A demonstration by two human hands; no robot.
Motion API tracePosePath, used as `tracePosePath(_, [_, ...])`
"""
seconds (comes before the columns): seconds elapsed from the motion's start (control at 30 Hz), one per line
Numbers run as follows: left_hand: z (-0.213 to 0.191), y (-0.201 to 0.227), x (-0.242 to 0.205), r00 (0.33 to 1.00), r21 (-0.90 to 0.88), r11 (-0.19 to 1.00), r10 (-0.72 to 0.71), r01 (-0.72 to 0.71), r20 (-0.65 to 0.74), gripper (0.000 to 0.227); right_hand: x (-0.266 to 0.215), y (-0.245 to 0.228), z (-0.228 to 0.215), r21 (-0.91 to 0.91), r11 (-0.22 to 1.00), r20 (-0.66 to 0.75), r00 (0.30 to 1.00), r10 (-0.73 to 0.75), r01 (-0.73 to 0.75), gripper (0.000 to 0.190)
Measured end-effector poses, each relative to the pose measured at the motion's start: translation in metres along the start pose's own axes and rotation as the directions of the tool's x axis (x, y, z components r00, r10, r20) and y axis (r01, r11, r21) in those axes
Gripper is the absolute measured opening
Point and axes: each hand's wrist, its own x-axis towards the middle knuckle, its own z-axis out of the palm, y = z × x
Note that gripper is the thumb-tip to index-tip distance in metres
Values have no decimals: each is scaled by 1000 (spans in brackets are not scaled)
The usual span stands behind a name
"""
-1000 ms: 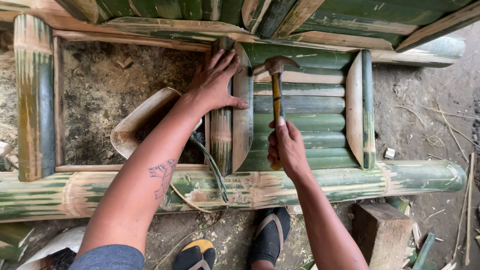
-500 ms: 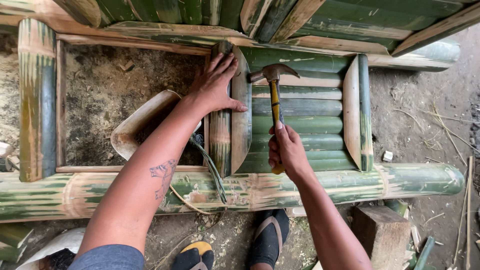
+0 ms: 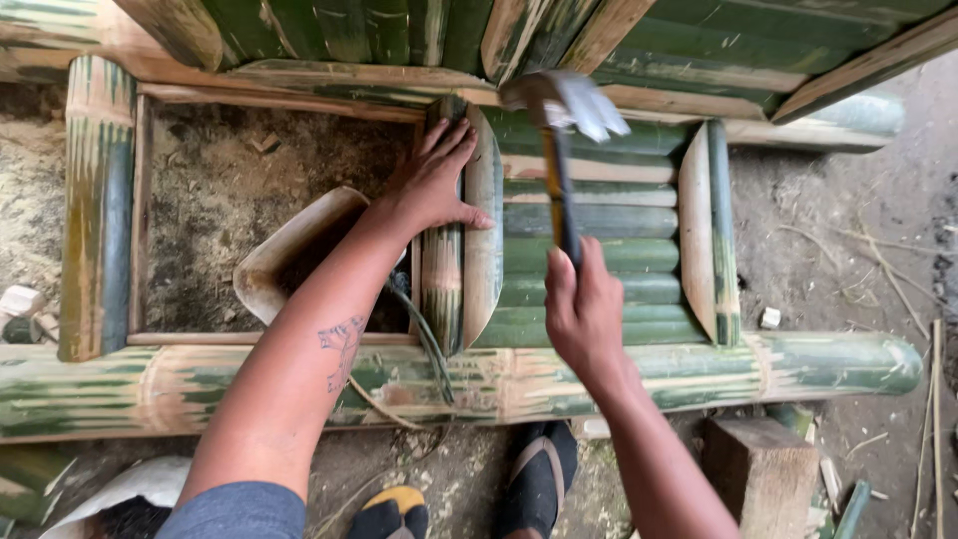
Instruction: The person assembles a bamboo structure by hammering nails into bamboo slats and using a machete to split and trim bamboo pieces. The person repeatedly hammers nails into the frame and splits bamboo strips on a wooden block, then fits them into the structure.
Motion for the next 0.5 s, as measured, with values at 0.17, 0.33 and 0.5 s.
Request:
tracePosePath(0.17, [0, 0, -2, 998, -24, 999, 30, -31, -47, 141, 0, 17, 6, -77, 997, -5, 1000, -26, 25, 25])
tracePosePath(0.33, [3, -1, -4, 995, 8, 997, -73, 72, 69, 143, -4, 32, 9, 17, 998, -39, 998, 57, -56, 26])
tracePosePath(0.5, [8, -8, 0, 1000, -34, 999, 11, -12, -21, 147, -2, 43, 20, -65, 993, 36, 995, -96, 98, 29])
